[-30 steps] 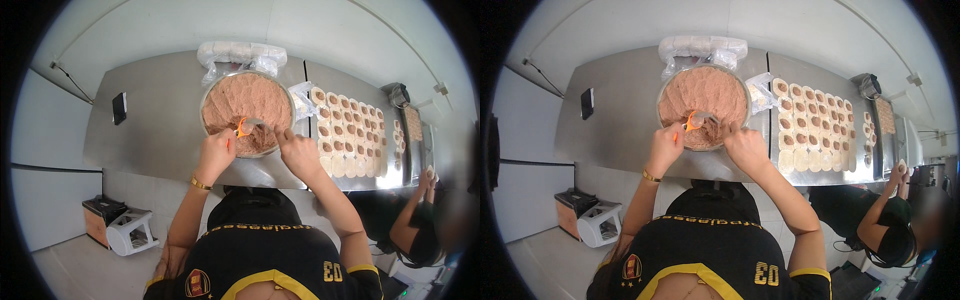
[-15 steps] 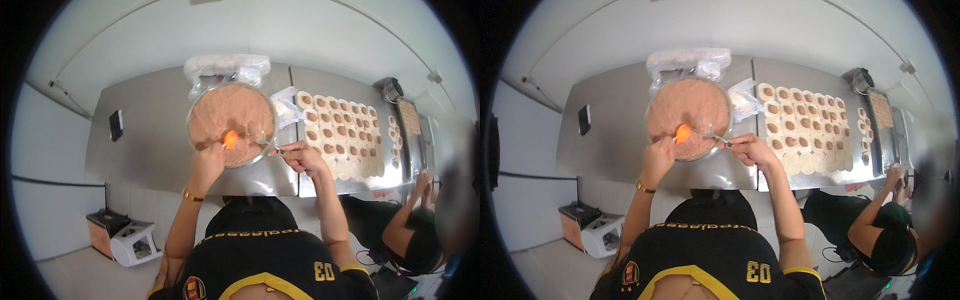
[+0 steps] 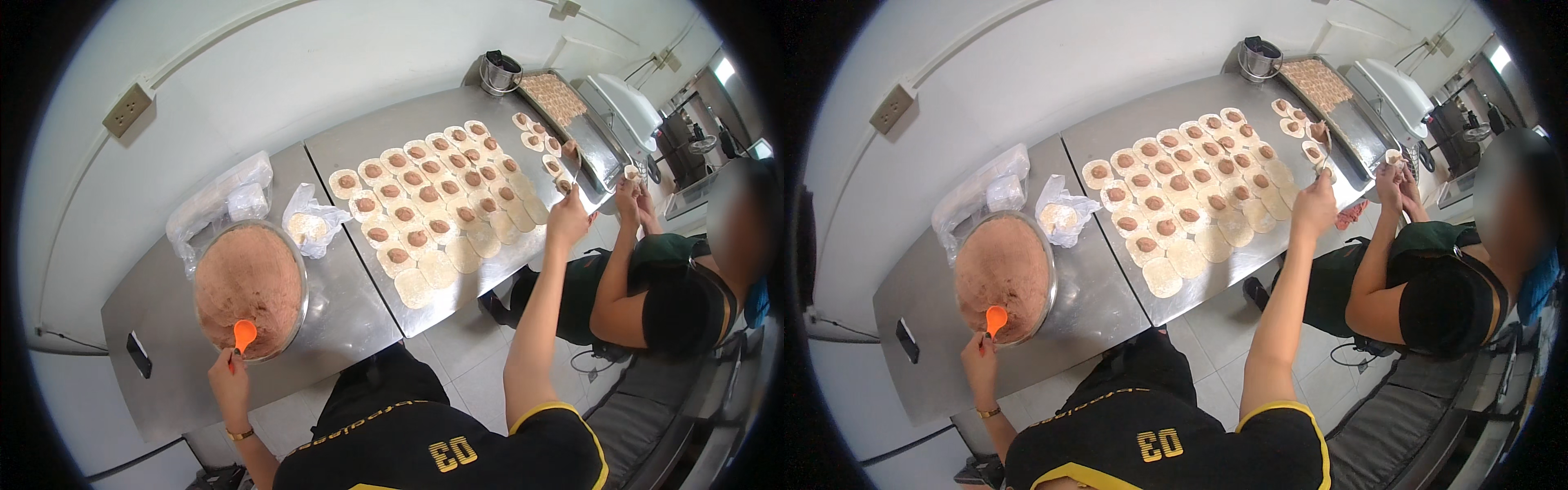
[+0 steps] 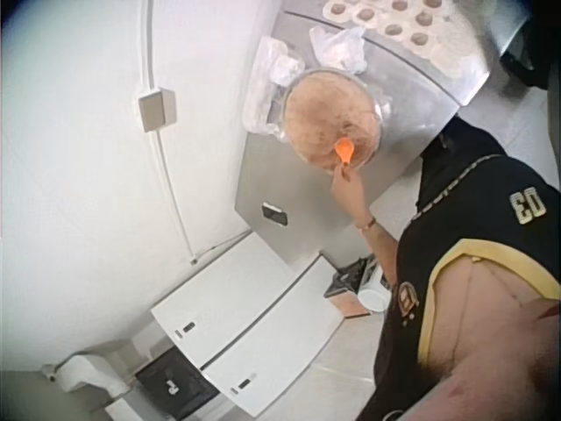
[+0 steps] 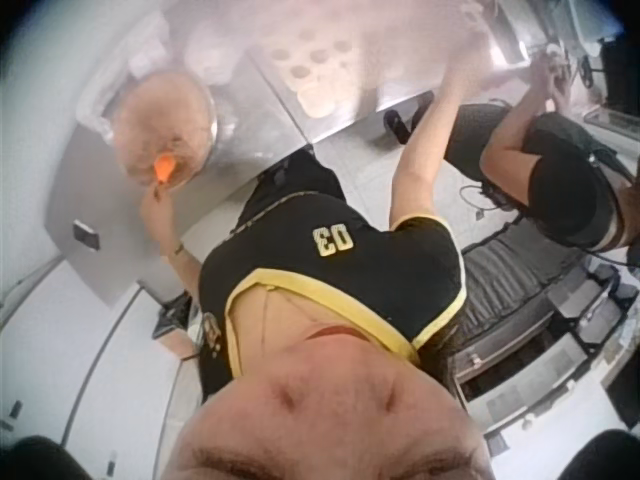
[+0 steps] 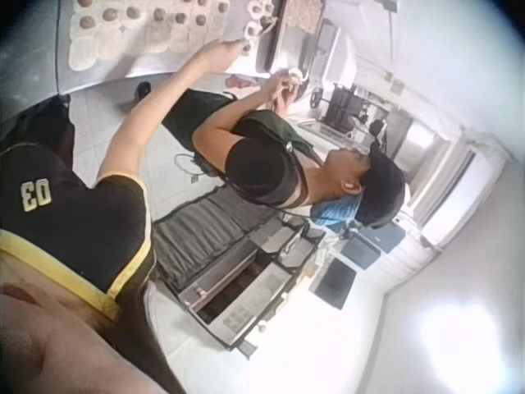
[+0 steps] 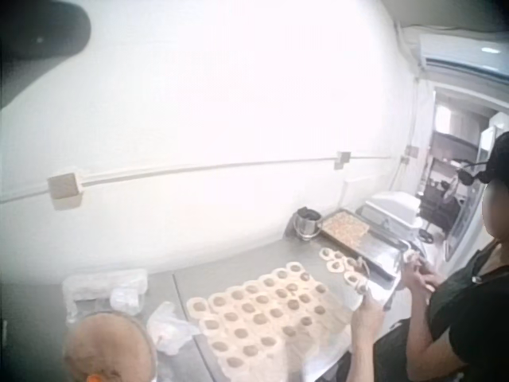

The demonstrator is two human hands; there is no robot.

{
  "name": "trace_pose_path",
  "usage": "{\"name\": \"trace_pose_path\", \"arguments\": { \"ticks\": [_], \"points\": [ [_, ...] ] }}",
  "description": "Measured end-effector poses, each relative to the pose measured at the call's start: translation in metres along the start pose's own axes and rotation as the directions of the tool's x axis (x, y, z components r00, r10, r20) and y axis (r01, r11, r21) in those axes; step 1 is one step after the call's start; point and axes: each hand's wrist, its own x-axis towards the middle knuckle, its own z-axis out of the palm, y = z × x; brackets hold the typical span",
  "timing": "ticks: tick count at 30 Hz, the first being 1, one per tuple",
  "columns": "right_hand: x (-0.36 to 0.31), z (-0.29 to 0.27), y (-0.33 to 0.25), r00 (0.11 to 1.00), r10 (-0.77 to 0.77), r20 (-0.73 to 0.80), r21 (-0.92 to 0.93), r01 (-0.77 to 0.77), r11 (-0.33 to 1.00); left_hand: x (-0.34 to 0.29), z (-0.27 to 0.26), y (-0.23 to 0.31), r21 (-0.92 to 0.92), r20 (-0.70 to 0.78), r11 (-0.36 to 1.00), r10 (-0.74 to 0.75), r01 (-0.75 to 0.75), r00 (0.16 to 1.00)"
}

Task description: The person scoops a brown paste from a large bowl and places it into small round dough cups arranged on a metal tray. They then pick up a second dough circle and place it on top of the filled cup to seal it. The process is repeated for multiple units.

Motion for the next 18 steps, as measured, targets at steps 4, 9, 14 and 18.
{"name": "trace_pose_path", "arguments": {
  "ticks": [4, 9, 14, 18],
  "points": [
    [0.010, 0.096, 0.064, 0.975, -0.015, 0.223, -0.204, 0.061, 0.977, 0.001, -0.001, 0.009, 0.050, 0.027, 0.999, 0.007, -0.008, 1.000],
    [0.012, 0.087, 0.053, 0.980, 0.112, 0.164, 0.058, -0.123, 0.991, -0.008, -0.002, 0.005, 0.013, 0.003, 0.999, -0.047, 0.047, 0.999],
    [0.003, 0.061, -0.013, 0.834, -0.196, 0.516, 0.810, -0.549, -0.207, -0.012, 0.011, 0.000, -0.131, -0.116, 0.990, -0.060, 0.044, 0.991],
    [-0.055, 0.033, -0.131, 0.503, -0.683, 0.530, 0.779, -0.607, 0.158, -0.012, 0.012, -0.011, -0.215, -0.207, 0.975, 0.016, -0.061, 0.978]
  ]
}}
